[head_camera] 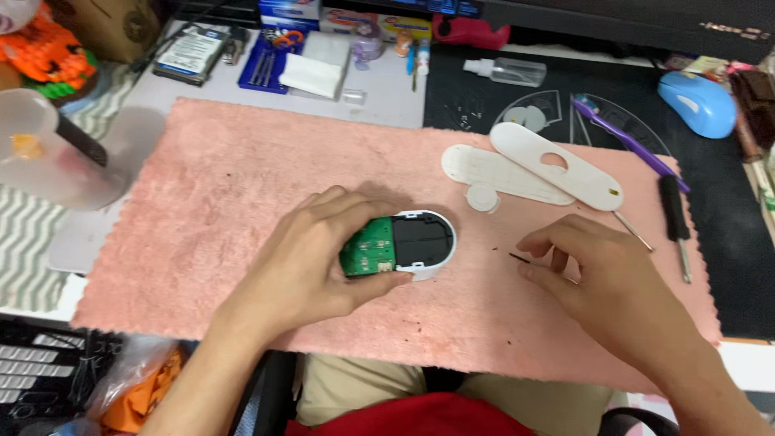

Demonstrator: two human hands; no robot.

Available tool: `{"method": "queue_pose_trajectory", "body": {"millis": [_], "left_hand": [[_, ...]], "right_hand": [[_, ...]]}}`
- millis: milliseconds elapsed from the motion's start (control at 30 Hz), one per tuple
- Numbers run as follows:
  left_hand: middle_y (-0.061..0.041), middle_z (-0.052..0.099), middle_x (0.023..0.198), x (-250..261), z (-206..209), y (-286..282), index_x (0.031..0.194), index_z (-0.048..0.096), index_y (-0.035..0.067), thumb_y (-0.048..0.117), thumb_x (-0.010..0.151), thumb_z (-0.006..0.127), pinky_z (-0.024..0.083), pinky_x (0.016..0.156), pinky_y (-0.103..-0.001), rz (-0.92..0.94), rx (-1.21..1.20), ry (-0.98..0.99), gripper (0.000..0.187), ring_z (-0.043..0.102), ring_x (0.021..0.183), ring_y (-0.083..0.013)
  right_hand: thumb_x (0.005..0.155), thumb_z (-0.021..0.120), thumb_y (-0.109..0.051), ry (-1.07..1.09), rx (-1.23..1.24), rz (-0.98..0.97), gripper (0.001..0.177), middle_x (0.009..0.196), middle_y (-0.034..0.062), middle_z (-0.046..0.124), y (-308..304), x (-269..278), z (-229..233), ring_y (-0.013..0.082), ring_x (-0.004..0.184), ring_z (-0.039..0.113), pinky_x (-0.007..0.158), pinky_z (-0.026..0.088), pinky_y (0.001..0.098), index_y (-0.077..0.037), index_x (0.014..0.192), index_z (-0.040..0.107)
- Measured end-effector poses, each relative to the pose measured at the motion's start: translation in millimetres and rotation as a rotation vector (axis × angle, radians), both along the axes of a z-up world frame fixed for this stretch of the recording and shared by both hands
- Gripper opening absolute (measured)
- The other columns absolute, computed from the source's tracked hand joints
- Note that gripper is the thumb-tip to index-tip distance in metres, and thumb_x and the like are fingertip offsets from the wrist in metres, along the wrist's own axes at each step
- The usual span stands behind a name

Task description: The person disassembles a portable white speaker by prying off the front panel, removing internal components, and using a small screwdriver to manipulate the circuit board.

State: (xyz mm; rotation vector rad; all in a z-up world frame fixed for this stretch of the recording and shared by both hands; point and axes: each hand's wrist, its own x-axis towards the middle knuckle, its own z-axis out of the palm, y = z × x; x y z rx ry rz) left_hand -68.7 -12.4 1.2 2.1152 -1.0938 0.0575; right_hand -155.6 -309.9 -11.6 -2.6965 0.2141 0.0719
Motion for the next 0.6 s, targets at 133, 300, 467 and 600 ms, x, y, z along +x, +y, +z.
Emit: {"method": "queue_pose_trajectory", "body": {"millis": [133, 300, 467, 600], "left_hand": [[-0.005, 0.073, 0.127, -0.4, 0.3, -1.4, 0.124, 0.065, 0.011, 0.032, 0.079, 0.082, 0.051, 0.092, -0.041, -0.011, 0.000, 0.011, 0.053, 0.069, 0.109, -0.0281], [-0.004, 0.072, 0.132, 0.9, -0.8, 0.8, 0.127, 0.064, 0.013, 0.035, 0.078, 0.083, 0.049, 0.093, -0.040, -0.016, 0.025, 0.006, 0.056, 0.069, 0.113, -0.0264], [-0.004, 0.072, 0.130, 2.5, -3.2, 3.4, 0.124, 0.064, 0.012, 0.037, 0.080, 0.080, 0.049, 0.091, -0.039, -0.029, 0.023, -0.004, 0.053, 0.069, 0.111, -0.0259], [-0.006, 0.070, 0.132, 2.7, -4.7, 2.6, 0.125, 0.062, 0.012, 0.037, 0.080, 0.080, 0.047, 0.095, -0.039, -0.040, 0.019, -0.023, 0.054, 0.067, 0.116, -0.0265]], "right_hand": [[0.085, 0.077, -0.024, 0.252, 0.038, -0.212, 0.023, 0.096, -0.0063, 0.081, -1.4, 0.8, 1.2, 0.0123, 0.090, 0.072, 0.087, 0.054, 0.0285, -0.023, 0.108, 0.078], [0.085, 0.078, -0.019, 0.290, 0.074, -0.190, 0.027, 0.087, -0.0031, 0.079, -20.0, -1.0, -7.1, 0.0115, 0.084, 0.071, 0.081, 0.051, 0.0265, -0.023, 0.112, 0.078], [0.089, 0.068, -0.024, 0.231, 0.036, -0.126, 0.031, 0.103, -0.0076, 0.084, -20.1, -8.9, 7.7, 0.0096, 0.098, 0.072, 0.089, 0.052, 0.0275, -0.027, 0.118, 0.080], [0.100, 0.059, -0.017, -0.215, 0.364, 0.196, 0.018, 0.081, -0.0027, 0.069, 21.3, -9.4, 29.3, 0.0100, 0.072, 0.063, 0.072, 0.049, 0.0249, -0.011, 0.087, 0.070]]}}
